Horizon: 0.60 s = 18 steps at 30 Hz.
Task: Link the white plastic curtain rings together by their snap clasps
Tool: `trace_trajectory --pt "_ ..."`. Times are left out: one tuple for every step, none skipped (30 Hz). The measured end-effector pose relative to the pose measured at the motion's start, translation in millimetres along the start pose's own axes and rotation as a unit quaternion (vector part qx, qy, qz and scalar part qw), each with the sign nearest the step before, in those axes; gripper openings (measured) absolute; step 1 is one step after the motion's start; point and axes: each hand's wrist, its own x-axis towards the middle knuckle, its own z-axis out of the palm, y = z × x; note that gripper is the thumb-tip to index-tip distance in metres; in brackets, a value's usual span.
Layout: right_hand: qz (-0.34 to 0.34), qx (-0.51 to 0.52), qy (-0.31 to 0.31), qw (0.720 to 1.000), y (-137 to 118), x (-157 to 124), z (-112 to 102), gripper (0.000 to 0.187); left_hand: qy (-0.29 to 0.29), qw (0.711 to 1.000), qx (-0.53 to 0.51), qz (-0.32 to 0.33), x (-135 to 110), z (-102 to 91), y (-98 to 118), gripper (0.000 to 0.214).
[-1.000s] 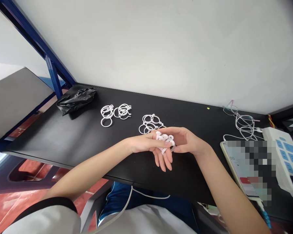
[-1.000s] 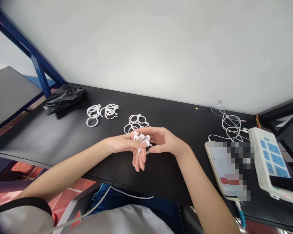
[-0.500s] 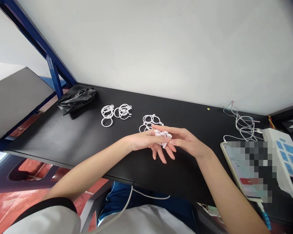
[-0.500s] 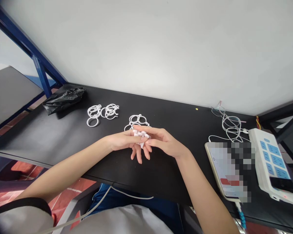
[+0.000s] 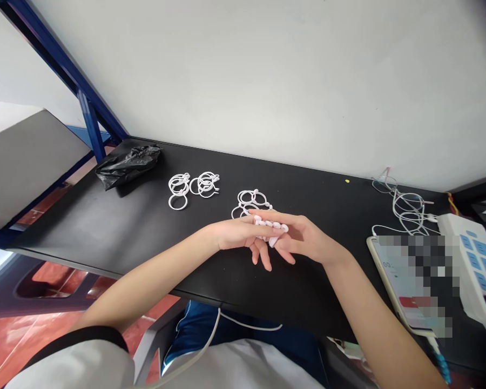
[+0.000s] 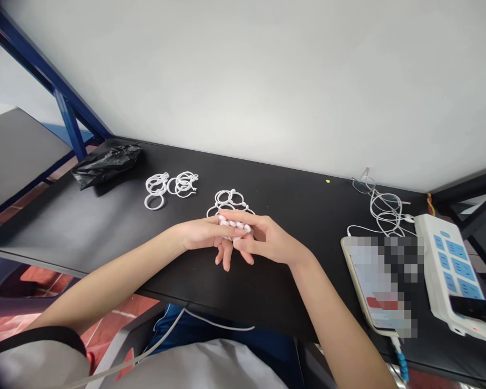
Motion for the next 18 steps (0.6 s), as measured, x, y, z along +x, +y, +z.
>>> trace_trajectory --pt "-0.002 0.005 -0.014 1.000 -0.6 -1.3 -2.9 0.061 -0.023 1.000 0.005 -0.009 -0.8 0.1 1.1 0.045" --pt "-0.006 0.005 -0.020 1.000 -1.3 -2.7 -5.7 0.065 -0.046 0.999 0.011 -0.018 -1.7 0.3 2.2 0.045" --pt "-0.012 -0.002 -0.017 1.000 -2.1 -3.9 -8.1 0.067 -0.064 0.997 0.018 -0.025 -2.6 0.6 3.4 0.045" --pt "-0.019 -0.013 -0.005 1.000 -2.8 -4.8 -9.8 0.067 -0.077 0.996 0.025 -0.030 -3.4 0.9 4.5 0.044" --pt "-0.022 -0.025 0.010 0.999 -3.5 -5.3 -10.4 0.065 -0.083 0.996 0.030 -0.032 -4.0 1.1 5.4 0.044" --pt "-0.019 -0.035 0.026 0.999 -4.0 -5.5 -10.0 0.062 -0.089 0.995 0.035 -0.033 -4.5 1.2 6.0 0.043" --pt "-0.009 -0.040 0.036 0.999 -4.4 -5.3 -8.5 0.059 -0.099 0.994 0.039 -0.035 -4.7 1.1 6.3 0.042" --pt "0.008 -0.037 0.039 0.999 -4.6 -4.8 -6.3 0.056 -0.116 0.992 0.043 -0.040 -4.6 0.7 6.4 0.042" --pt "0.027 -0.028 0.035 0.999 -4.5 -4.2 -3.5 0.054 -0.135 0.989 0.047 -0.046 -4.4 0.1 6.4 0.041" --pt "0.049 -0.015 0.027 0.998 -4.2 -3.5 -0.6 0.053 -0.155 0.985 0.053 -0.056 -4.2 -0.6 6.2 0.041" --pt "0.066 -0.001 0.018 0.998 -3.6 -2.9 2.2 0.052 -0.171 0.981 0.061 -0.066 -3.9 -1.5 6.1 0.041" --pt "0.080 0.011 0.007 0.997 -2.8 -2.4 4.7 0.051 -0.183 0.978 0.070 -0.077 -3.8 -2.3 6.1 0.041" --pt "0.090 0.023 -0.004 0.996 -1.9 -2.0 6.6 0.050 -0.190 0.975 0.079 -0.087 -3.8 -3.2 6.2 0.041" --pt "0.100 0.034 -0.015 0.994 -1.1 -1.8 8.0 0.048 -0.194 0.972 0.089 -0.094 -4.2 -4.0 6.4 0.041" --pt "0.111 0.046 -0.026 0.992 -0.4 -1.8 9.0 0.046 -0.192 0.971 0.098 -0.098 -4.8 -4.8 6.7 0.041" --pt "0.122 0.056 -0.034 0.990 -0.1 -1.8 9.6 0.045 -0.186 0.972 0.106 -0.096 -5.8 -5.5 7.2 0.040" --pt "0.134 0.065 -0.038 0.988 -0.4 -1.9 10.0 0.044 -0.174 0.974 0.112 -0.091 -7.0 -6.2 7.7 0.038" --pt "0.147 0.069 -0.039 0.986 -1.2 -2.0 10.3 0.043 -0.158 0.977 0.118 -0.082 -8.5 -6.8 8.3 0.037"
